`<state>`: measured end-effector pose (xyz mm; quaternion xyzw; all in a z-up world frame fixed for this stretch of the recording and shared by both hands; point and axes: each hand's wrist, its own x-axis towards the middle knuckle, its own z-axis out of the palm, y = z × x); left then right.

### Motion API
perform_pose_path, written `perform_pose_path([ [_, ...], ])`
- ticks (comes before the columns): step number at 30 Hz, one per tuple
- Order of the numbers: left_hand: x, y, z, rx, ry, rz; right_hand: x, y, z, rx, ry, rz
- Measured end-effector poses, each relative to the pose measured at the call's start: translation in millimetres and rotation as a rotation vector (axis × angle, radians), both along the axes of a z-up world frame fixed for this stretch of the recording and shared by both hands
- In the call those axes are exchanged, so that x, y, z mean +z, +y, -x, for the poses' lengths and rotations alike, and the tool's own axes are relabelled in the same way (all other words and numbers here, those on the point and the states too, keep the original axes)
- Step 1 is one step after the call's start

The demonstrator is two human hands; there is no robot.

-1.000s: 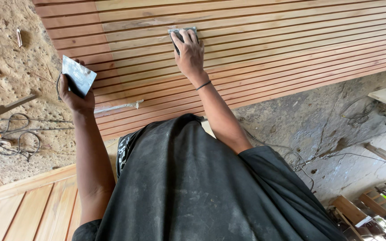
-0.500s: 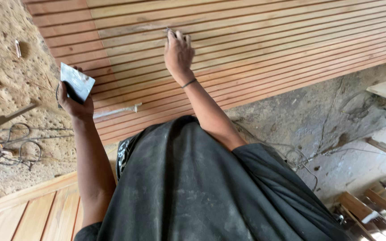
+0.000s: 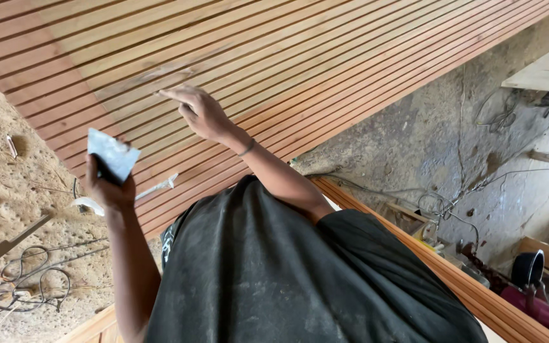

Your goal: The person sands a large wooden slatted panel using a sanding block held in the right hand, moving back and forth along the grain. The left hand holds a second sanding block but does not actively sand. The person shifts position along the panel to cover different sections.

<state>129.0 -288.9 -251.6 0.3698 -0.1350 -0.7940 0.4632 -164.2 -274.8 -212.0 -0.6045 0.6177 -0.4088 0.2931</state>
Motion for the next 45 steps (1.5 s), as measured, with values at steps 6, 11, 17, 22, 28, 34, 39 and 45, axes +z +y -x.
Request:
perform_pose_path([
  [6,52.8,22.3,84.8,-0.020,0.183,0.018,87.3,55.6,-2.8,0.148,-0.171,0.136],
  [11,105.8,35.5,115.1,0.051,0.186,0.017,150.2,87.0,1.8,0.120,0.136,0.234],
  [17,150.6,35.0,108.5,0.112,0.136,0.198,166.6,110.1,22.7,0.124,0.375,0.214],
  [22,177.7,20.3,81.1,0.129,0.086,0.289,170.4,116.0,27.7,0.110,0.407,0.232],
  [28,169.0,37.0,100.3,0.223,-0.354,0.311,240.6,129.1,62.7,0.105,0.395,0.278],
  [34,190.5,53.5,107.8,0.095,-0.533,0.535,271.5,122.3,52.8,0.206,0.690,0.297],
  [39,231.9,49.2,109.0,-0.016,-0.586,0.647,272.4,115.5,42.1,0.220,0.707,0.300],
  [45,202.1,51.9,101.8,0.032,-0.637,0.655,251.0,119.2,29.0,0.229,0.684,0.266],
])
